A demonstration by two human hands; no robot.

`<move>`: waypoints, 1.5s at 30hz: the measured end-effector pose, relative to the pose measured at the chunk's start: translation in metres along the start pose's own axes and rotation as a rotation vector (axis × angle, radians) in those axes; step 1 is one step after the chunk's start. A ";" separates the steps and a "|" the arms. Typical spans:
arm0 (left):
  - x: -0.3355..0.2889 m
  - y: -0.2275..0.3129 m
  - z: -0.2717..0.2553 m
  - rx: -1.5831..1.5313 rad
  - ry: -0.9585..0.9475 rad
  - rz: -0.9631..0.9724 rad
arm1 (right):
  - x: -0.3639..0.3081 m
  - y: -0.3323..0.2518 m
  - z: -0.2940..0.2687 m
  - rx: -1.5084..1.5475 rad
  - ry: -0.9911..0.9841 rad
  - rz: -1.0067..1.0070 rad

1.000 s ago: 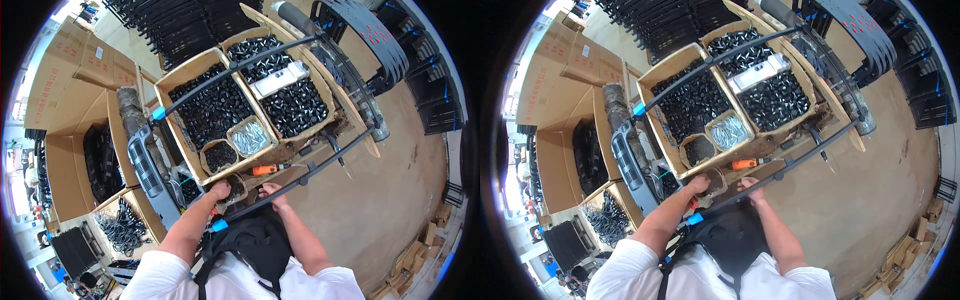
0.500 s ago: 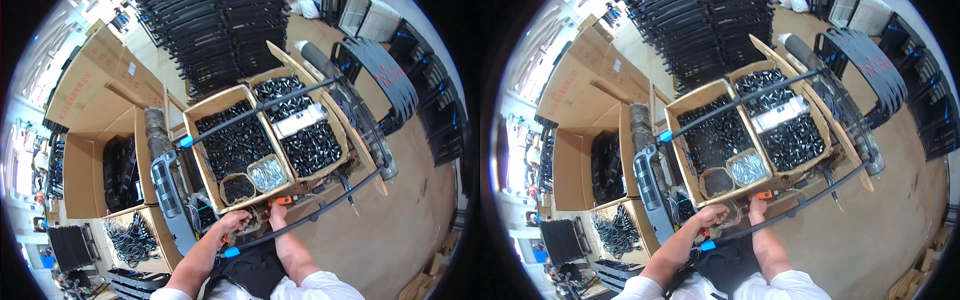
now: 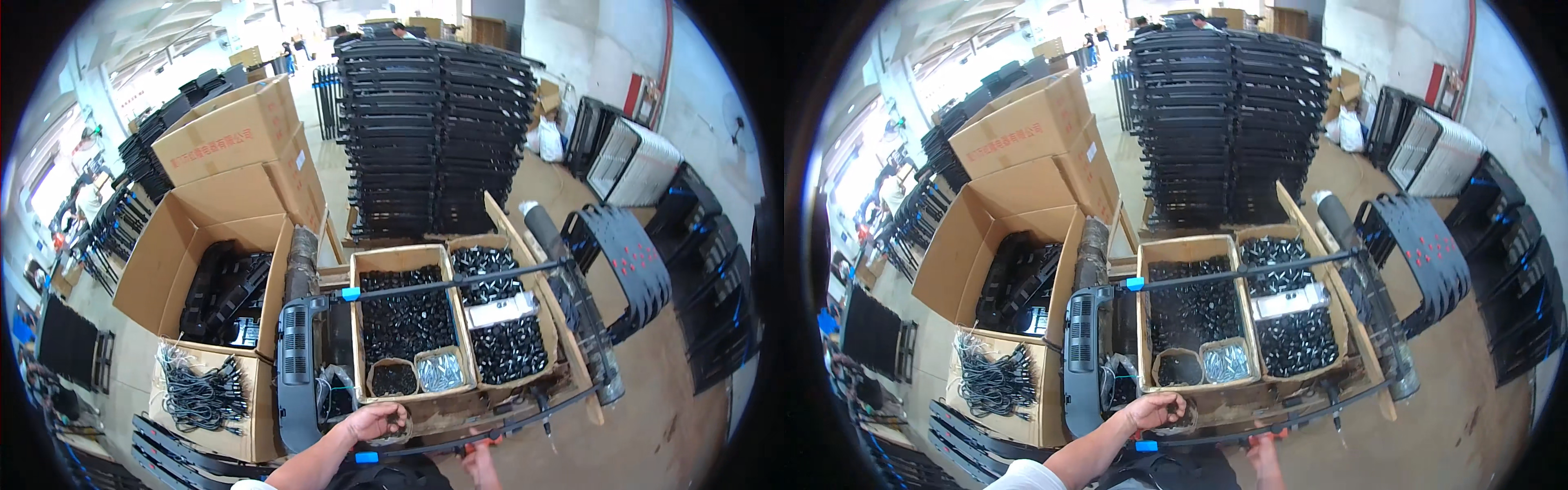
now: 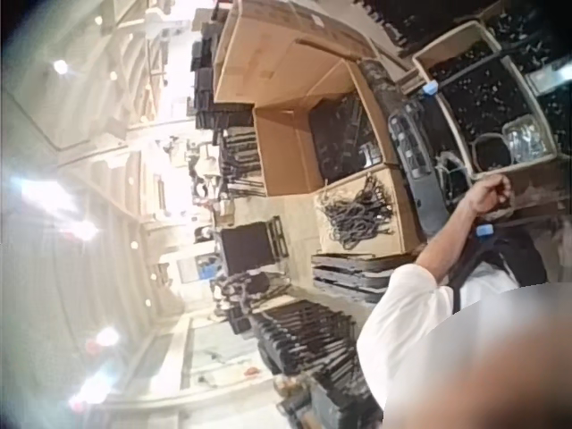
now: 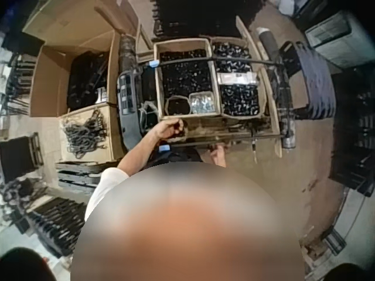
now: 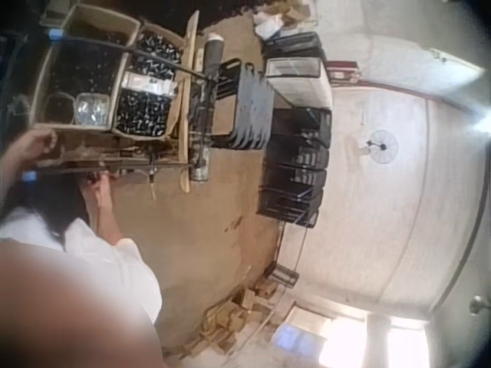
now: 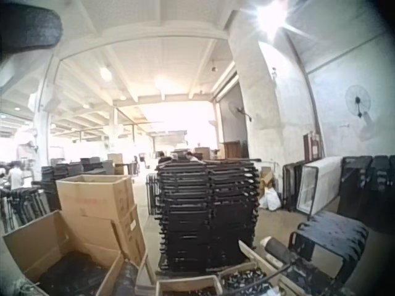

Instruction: The person is seen assembling equipment by attaching plastic panels to a metal frame using a power tool and screws.

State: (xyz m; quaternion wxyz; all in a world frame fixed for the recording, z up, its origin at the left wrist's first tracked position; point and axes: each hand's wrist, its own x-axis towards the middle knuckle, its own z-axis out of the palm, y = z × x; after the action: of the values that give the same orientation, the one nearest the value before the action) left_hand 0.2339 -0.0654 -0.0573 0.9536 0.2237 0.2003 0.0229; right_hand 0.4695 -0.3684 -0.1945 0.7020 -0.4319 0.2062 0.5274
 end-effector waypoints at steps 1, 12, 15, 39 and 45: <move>-0.003 -0.001 0.000 -0.011 0.024 0.021 | -0.013 0.004 -0.002 -0.058 -0.026 -0.076; 0.001 -0.013 0.040 -0.187 0.422 0.193 | -0.214 -0.093 0.224 -0.645 -0.203 -0.691; 0.004 -0.018 0.052 -0.255 0.454 0.269 | -0.164 -0.107 0.221 -0.921 -0.637 -0.822; -0.089 0.013 0.038 -0.682 0.454 0.623 | -0.136 -0.006 0.387 -1.091 -1.050 -0.719; -0.111 0.022 0.021 -0.708 0.412 0.630 | -0.133 0.023 0.408 -1.102 -1.044 -0.657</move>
State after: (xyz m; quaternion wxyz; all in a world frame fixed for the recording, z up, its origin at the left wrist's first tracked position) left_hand 0.1414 -0.0693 0.0106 0.8584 -0.0724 0.2870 0.4190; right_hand 0.3329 -0.1052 0.1165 0.5135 -0.4520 -0.5711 0.4537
